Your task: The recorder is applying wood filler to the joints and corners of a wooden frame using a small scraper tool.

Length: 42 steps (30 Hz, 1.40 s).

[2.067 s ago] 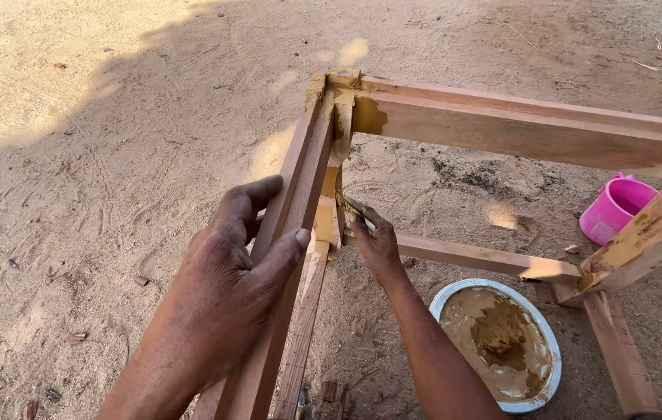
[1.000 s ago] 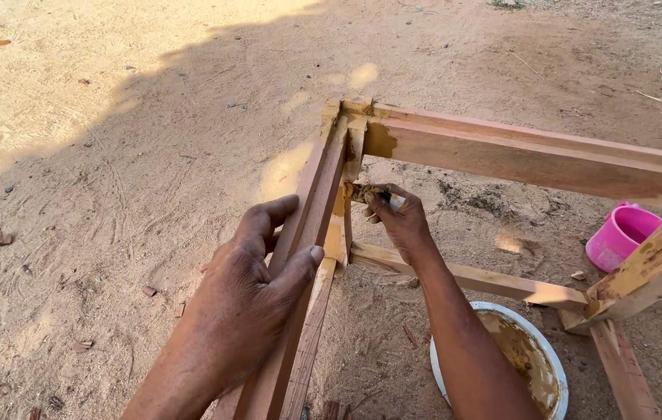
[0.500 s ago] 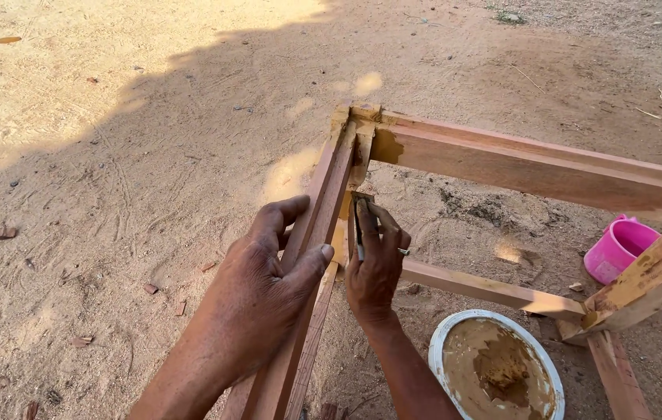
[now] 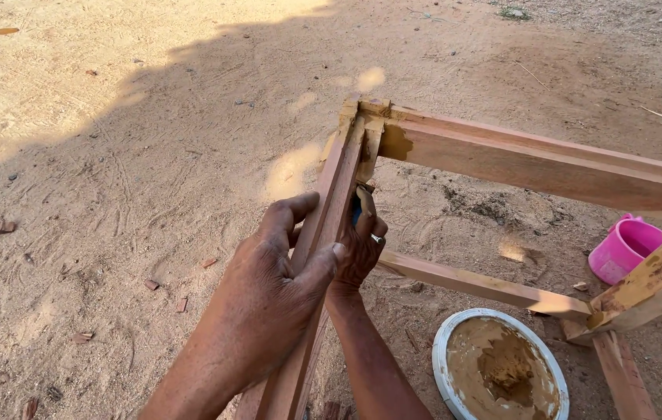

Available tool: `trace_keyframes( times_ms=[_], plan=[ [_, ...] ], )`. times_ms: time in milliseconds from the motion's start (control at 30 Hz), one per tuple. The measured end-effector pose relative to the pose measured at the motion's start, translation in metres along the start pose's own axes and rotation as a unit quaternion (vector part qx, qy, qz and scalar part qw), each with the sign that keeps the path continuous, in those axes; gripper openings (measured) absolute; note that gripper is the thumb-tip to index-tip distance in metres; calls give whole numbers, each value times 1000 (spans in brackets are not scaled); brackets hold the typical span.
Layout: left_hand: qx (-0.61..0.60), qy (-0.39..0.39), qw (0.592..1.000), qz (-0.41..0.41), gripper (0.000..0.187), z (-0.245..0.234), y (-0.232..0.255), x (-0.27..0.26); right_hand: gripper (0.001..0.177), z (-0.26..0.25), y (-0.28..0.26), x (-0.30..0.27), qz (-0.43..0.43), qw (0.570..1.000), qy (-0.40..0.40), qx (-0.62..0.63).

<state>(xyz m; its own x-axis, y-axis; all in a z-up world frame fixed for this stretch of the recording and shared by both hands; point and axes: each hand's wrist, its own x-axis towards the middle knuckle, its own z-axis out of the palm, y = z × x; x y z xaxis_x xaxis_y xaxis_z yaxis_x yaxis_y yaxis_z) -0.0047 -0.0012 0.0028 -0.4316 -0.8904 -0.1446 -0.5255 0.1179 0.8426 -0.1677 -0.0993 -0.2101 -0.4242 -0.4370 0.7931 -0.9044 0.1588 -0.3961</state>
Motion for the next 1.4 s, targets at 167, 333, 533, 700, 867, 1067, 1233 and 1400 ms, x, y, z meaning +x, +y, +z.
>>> trace_keyframes(
  times_ms=[167,333,533,700,867,1067,1233,1400],
  plan=[
    [-4,-4,1000,-7,62,-1,4,-2,62,4,6,-9,0,997,-61,-41],
    [15,17,999,45,64,3,-7,3,72,24,23,-23,36,985,-161,-52],
    [14,6,1000,-5,64,-3,10,-6,40,-18,10,-12,34,959,-277,-48],
    [-4,24,998,51,64,0,0,-1,27,-17,27,-27,31,949,-300,-97],
    [30,14,999,20,63,0,4,-2,63,-58,-8,5,-30,994,-93,-58],
    [3,13,1000,19,63,1,-2,0,66,-1,-1,2,-6,997,-64,-36],
    [0,8,999,36,62,1,-5,0,85,26,14,-11,59,984,-162,-40],
    [14,34,995,91,61,5,-20,6,71,17,12,-13,47,962,-259,-75]
  ],
)
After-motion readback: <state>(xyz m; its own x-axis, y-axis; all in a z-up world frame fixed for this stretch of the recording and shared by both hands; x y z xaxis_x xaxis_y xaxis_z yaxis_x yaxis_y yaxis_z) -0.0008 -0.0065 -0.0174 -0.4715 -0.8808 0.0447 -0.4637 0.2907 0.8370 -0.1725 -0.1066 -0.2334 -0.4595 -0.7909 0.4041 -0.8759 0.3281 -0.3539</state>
